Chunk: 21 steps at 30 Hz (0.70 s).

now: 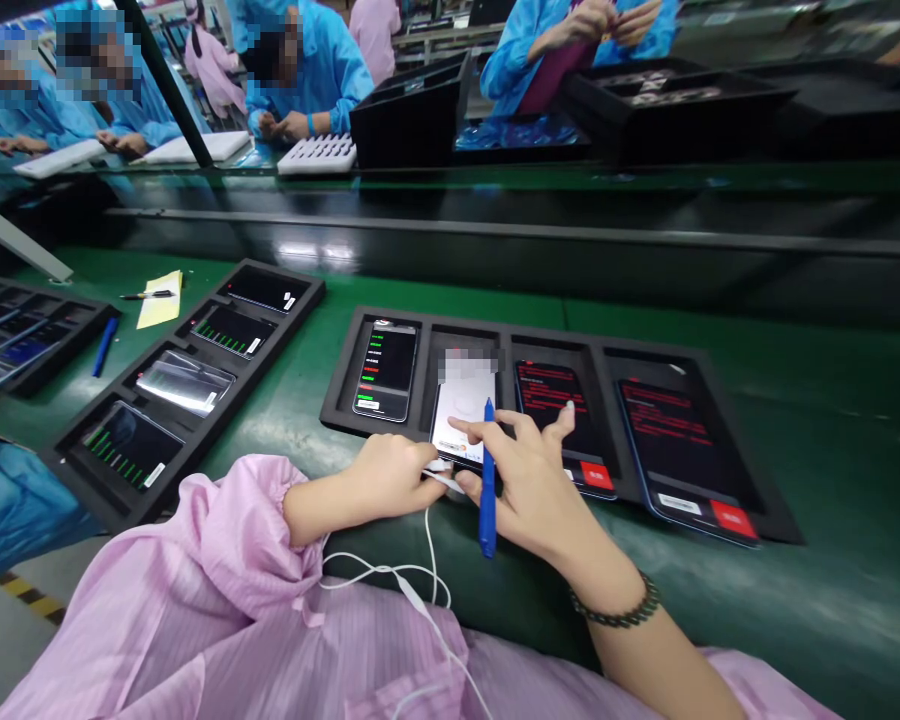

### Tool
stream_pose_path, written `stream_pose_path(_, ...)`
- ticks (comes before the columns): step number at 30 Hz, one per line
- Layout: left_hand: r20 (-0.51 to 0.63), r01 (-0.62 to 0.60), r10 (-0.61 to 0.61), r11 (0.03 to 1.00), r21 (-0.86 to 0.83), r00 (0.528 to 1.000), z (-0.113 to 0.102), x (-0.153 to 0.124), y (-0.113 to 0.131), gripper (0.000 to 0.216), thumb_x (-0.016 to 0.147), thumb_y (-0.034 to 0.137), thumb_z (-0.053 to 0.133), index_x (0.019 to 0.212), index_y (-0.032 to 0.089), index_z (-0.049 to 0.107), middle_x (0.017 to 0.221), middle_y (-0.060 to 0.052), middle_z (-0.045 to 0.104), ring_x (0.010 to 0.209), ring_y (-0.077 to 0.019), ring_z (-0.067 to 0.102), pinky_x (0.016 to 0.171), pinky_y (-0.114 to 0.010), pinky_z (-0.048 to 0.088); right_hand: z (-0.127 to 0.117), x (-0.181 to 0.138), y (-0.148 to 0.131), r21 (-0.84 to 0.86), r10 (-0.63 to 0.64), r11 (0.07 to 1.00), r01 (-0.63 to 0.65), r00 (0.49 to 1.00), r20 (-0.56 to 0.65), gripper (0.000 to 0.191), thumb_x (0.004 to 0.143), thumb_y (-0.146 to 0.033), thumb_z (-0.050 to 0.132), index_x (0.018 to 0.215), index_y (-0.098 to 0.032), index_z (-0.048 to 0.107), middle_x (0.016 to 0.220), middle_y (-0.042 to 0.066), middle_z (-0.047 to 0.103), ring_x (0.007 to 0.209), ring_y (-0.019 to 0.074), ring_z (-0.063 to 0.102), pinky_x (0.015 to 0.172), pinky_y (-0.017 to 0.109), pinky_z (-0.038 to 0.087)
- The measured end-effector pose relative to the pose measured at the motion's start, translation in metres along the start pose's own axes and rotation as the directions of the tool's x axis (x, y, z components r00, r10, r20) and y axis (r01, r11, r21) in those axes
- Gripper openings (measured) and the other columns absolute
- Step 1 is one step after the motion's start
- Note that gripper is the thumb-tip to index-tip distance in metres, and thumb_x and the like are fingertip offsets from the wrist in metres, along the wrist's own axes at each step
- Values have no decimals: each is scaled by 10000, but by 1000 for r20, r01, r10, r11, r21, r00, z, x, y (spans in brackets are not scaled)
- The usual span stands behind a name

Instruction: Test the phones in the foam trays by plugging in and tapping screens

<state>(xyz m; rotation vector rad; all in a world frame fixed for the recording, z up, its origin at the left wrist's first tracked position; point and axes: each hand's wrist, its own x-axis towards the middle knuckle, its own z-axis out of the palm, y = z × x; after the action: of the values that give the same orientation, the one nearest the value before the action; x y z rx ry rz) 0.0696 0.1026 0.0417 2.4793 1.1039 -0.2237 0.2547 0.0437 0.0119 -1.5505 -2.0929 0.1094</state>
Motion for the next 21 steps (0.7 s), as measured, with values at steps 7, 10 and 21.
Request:
stream_pose_path(7, -30, 3, -3, 1000, 6, 1000, 3, 1, 0, 329, 970, 377, 519, 1039, 157, 754, 945, -121, 798, 900, -322, 771, 743, -366, 570, -1, -2, 11, -41, 74, 996, -77, 995, -67, 366, 980, -406, 412, 1208, -200, 611, 992, 86, 663, 1111, 334, 555, 1064, 879, 24)
stream_pose_path(10, -40, -5, 5, 1000, 1, 999, 3, 0, 0, 319, 969, 370, 523, 1026, 160, 756, 937, -120, 798, 897, -314, 771, 738, -357, 569, -1, -1, 13, -67, 96, 993, -102, 992, -81, 404, 972, -422, 417, 1257, -197, 594, 1012, 95, 658, 1136, 347, 537, 1065, 876, 24)
stream_pose_path(21, -83, -23, 23, 1000, -2, 996, 6, 0, -2, 284, 959, 353, 538, 972, 172, 756, 902, -104, 794, 858, -285, 769, 738, -338, 566, 0, 2, 14, -134, 143, 978, -158, 983, -113, 414, 969, -400, 371, 1254, -189, 584, 997, 116, 691, 1156, 378, 515, 1066, 868, 30)
